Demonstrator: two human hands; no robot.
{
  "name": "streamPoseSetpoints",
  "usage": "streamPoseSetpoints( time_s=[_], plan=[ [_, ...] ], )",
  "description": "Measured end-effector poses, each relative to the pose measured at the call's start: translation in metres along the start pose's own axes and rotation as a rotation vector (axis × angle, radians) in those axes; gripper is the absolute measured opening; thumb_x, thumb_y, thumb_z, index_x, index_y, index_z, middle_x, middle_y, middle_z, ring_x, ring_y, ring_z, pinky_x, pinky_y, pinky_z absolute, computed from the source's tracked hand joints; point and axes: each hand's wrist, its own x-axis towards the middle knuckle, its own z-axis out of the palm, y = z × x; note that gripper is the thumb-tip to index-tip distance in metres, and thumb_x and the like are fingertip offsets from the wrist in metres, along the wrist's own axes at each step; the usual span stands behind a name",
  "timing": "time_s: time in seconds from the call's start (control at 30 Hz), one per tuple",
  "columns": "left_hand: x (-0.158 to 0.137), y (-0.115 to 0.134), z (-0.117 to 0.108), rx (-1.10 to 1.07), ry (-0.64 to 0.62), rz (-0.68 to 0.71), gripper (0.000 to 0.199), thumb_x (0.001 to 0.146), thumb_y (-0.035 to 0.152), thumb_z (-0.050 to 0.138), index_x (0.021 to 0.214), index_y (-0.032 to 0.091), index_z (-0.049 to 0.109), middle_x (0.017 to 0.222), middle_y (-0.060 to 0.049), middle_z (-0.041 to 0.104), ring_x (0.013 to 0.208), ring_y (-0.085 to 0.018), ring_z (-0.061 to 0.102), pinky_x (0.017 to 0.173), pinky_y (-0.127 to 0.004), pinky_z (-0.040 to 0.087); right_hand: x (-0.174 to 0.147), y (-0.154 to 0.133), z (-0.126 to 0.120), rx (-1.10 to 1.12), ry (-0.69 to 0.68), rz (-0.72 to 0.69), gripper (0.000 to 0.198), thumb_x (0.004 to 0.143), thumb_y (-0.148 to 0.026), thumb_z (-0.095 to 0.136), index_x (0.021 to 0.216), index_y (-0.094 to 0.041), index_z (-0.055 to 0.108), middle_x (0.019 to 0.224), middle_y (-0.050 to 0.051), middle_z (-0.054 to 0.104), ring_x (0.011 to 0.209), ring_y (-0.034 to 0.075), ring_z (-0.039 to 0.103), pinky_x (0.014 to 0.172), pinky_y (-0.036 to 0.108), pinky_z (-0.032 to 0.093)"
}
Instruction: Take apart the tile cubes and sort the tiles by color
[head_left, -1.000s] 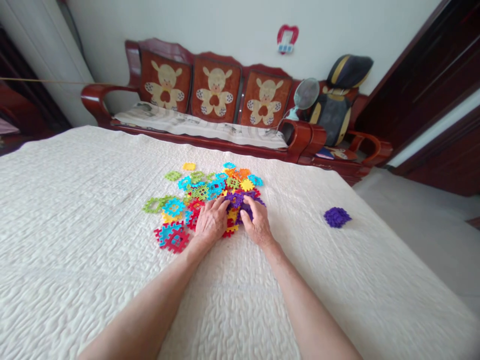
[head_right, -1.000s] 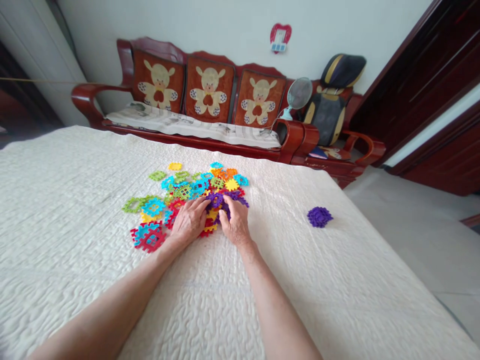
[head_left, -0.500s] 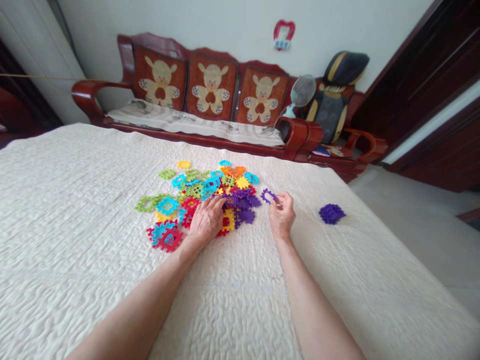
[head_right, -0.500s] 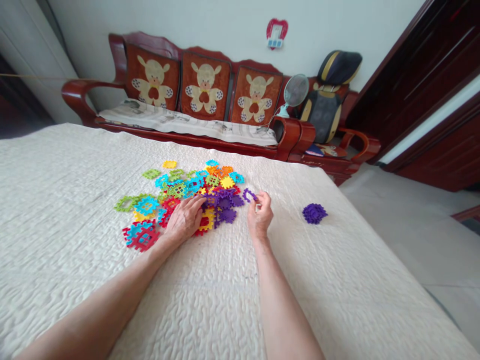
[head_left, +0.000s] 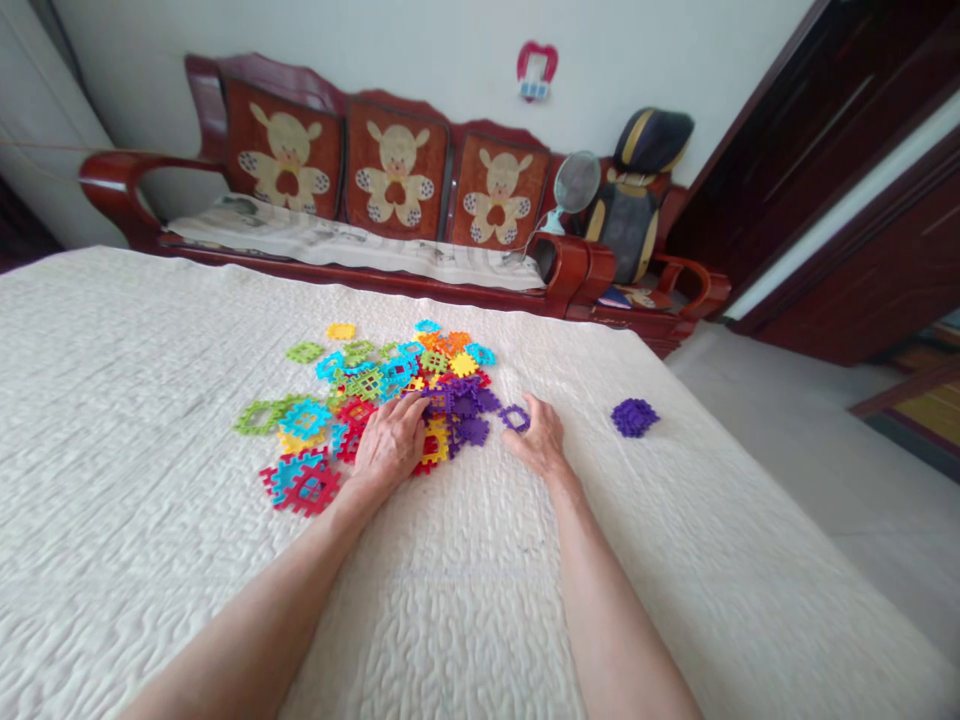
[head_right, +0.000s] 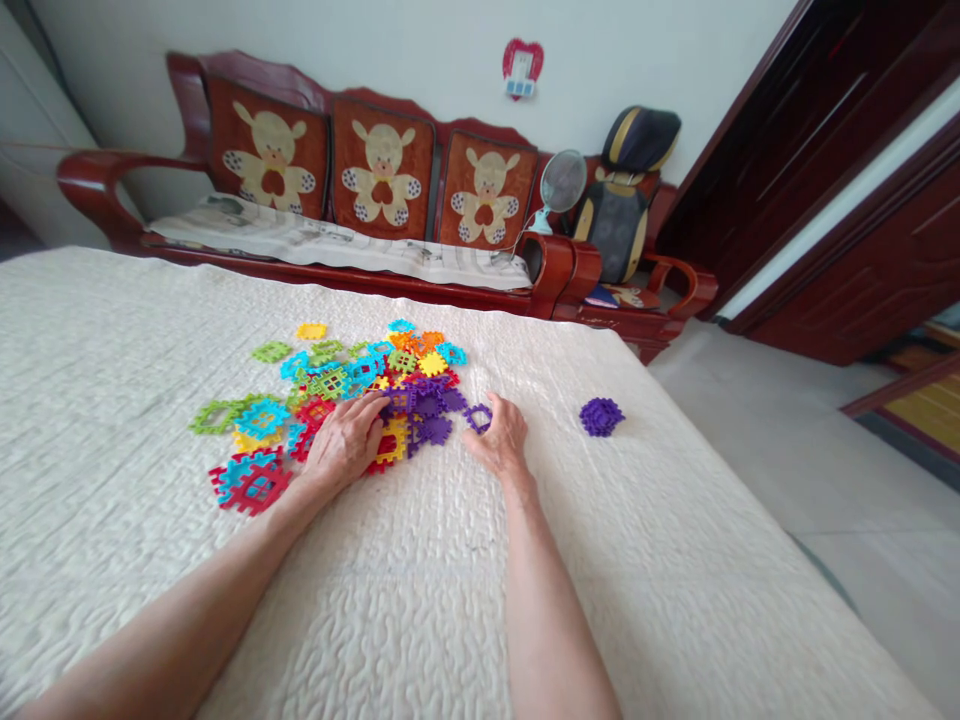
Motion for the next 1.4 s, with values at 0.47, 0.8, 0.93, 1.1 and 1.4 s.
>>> streamPoseSetpoints(
  time_s=[0.47,0.8,0.93,1.1,1.4],
  plan=[
    [0.001,-0.009,0.006,0.013,0.045,0.070,0.044,0.096,0.029,0.037,0.132,0.020,0.060,0.139,-0.008,0.062,0.125,-0.027,0.058,0.107,-0.045,0.047,0.001,0.003,-0.004,0.095,0.064,0.070,0.042,0.067,-0.023,0.067,0.109,-0.021,0.061,0.102,0.008,0.064,0.099,0.026,0.062,0.094,0.044,0.050],
    [0.001,-0.020,0.015,0.038,0.071,0.122,0.044,0.097,0.034,0.036,0.131,0.019,0.059,0.138,-0.011,0.062,0.122,-0.030,0.060,0.103,-0.048,0.049,0.024,0.029,-0.032,0.241,0.511,0.111,0.044,0.075,-0.027,0.062,0.117,-0.017,0.055,0.109,0.011,0.064,0.095,0.022,0.064,0.092,0.040,0.053],
    [0.001,-0.025,0.019,0.039,0.071,0.143,0.045,0.096,0.035,0.037,0.133,0.021,0.057,0.139,-0.010,0.062,0.124,-0.029,0.059,0.106,-0.047,0.048,0.027,0.078,-0.078,0.129,0.671,0.130,0.041,0.075,-0.030,0.059,0.114,-0.020,0.056,0.107,0.010,0.065,0.095,0.023,0.062,0.092,0.042,0.052],
    [0.001,-0.026,0.019,0.016,0.066,0.136,0.044,0.094,0.036,0.040,0.133,0.025,0.056,0.139,-0.008,0.062,0.124,-0.030,0.060,0.106,-0.050,0.049,0.012,0.136,-0.112,0.039,0.806,0.236,0.039,0.074,-0.035,0.058,0.110,-0.020,0.057,0.105,0.009,0.064,0.094,0.023,0.062,0.094,0.045,0.050],
    [0.002,-0.022,0.015,0.032,0.054,0.123,0.046,0.095,0.039,0.035,0.130,0.021,0.058,0.137,-0.010,0.063,0.120,-0.030,0.061,0.106,-0.050,0.049,0.022,0.153,-0.105,0.090,0.748,0.333,0.048,0.072,-0.038,0.057,0.115,-0.017,0.058,0.112,0.012,0.068,0.100,0.025,0.064,0.100,0.048,0.048]
  ],
)
